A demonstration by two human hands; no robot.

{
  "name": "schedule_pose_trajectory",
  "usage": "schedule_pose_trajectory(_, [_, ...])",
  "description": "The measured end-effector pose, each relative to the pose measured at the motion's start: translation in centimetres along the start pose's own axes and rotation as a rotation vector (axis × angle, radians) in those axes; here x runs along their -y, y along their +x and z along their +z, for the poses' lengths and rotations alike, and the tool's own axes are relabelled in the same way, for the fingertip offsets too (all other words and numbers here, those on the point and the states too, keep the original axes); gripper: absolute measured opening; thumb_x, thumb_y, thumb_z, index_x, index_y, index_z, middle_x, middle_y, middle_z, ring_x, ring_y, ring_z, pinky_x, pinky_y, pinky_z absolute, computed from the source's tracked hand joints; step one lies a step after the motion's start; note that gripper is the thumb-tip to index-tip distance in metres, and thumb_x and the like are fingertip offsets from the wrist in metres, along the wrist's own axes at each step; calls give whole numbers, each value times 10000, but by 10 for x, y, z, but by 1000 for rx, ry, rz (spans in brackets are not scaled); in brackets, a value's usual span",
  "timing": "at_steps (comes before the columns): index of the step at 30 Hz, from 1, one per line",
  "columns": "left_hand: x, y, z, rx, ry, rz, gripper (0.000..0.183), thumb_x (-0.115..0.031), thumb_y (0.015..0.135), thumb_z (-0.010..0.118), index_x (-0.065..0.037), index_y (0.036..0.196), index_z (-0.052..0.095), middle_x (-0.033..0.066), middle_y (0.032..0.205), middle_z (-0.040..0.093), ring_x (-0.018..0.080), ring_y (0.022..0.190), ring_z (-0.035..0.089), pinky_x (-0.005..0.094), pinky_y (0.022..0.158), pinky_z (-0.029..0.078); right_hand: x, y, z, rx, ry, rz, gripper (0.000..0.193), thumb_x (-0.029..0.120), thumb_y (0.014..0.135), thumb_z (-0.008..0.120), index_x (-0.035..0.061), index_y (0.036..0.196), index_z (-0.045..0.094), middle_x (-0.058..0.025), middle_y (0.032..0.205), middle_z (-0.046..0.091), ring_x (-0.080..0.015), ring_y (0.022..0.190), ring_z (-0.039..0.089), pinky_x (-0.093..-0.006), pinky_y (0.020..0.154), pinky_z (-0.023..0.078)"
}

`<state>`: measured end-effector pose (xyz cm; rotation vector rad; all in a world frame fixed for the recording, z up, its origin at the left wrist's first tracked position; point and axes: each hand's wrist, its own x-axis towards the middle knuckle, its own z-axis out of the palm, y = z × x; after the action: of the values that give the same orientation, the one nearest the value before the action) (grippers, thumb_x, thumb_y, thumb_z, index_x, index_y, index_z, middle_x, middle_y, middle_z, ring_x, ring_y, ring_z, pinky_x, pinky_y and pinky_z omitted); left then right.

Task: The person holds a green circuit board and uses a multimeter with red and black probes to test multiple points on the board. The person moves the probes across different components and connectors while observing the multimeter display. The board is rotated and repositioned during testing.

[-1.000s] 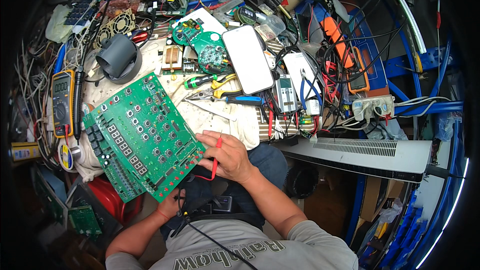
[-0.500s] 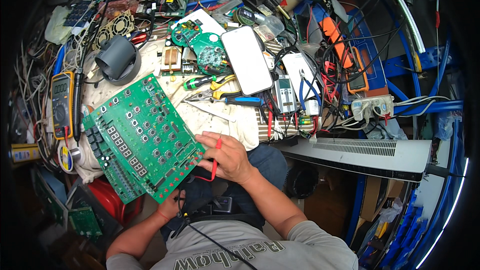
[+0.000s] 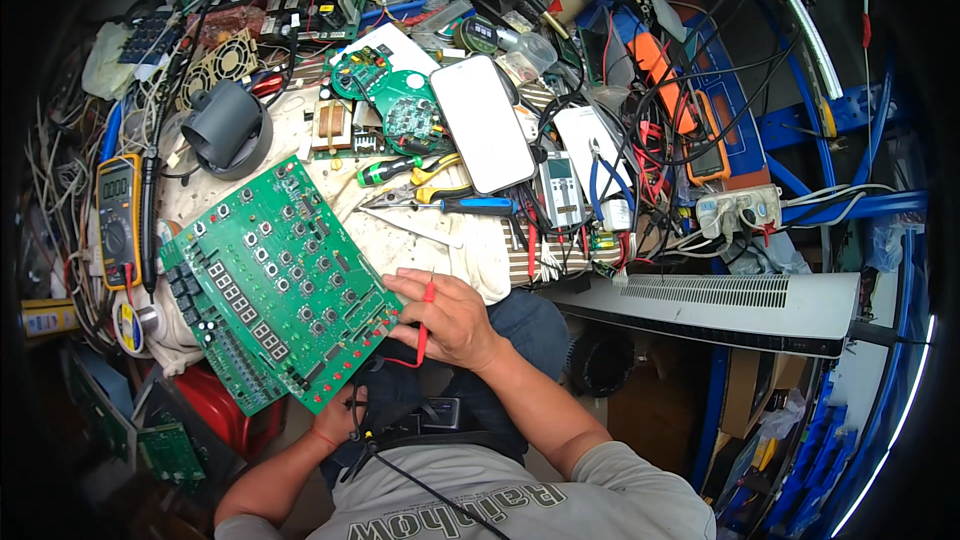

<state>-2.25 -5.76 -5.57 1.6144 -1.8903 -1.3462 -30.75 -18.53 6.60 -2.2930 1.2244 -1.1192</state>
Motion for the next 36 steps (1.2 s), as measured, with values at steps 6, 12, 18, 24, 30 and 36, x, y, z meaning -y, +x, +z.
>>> schedule_pose_trajectory(6, [-3,1,0,-31,6,47,353,-219,972,717,-33,685,627,167,626,593,343,566,603,451,564,456,1,-1,1,8,2,9,302,228,804,869,96,930,628,-116,1327,717,-315,1212,692,-403,942,568])
schedule_pose_trajectory(12, [-1,1,1,-24,-16,33,359,-223,978,714,-35,685,625,164,625,592,341,557,597,451,558,450,0,-1,0,12,0,11,287,228,812,861,91,918,633,-109,1336,711,-311,1225,684,-410,958,569])
schedule_pose_trajectory(18, [-2,-1,1,-35,-47,50,379,-229,990,701,-35,686,585,147,610,521,304,552,521,447,553,404,0,-1,1,8,0,13,292,225,806,866,93,922,633,-105,1333,711,-308,1221,686,-409,952,571])
schedule_pose_trajectory(24, [1,-1,1,-23,27,26,344,-234,981,701,-39,708,625,154,621,565,317,565,572,440,557,438,1,-2,1,14,9,32,299,221,794,876,99,930,639,-102,1319,717,-306,1214,689,-411,938,575])
schedule_pose_trajectory(30, [7,-1,3,-16,41,33,304,-216,966,705,-39,723,656,153,626,608,313,568,614,431,563,470,1,-1,2,12,3,32,296,221,793,877,101,930,643,-101,1306,723,-305,1215,689,-411,928,574])
schedule_pose_trajectory(36, [10,0,5,-17,18,46,287,-191,960,711,-43,722,653,139,617,601,281,552,599,418,550,458,2,0,1,12,2,31,295,221,795,876,99,927,642,-103,1307,723,-306,1214,691,-411,934,573])
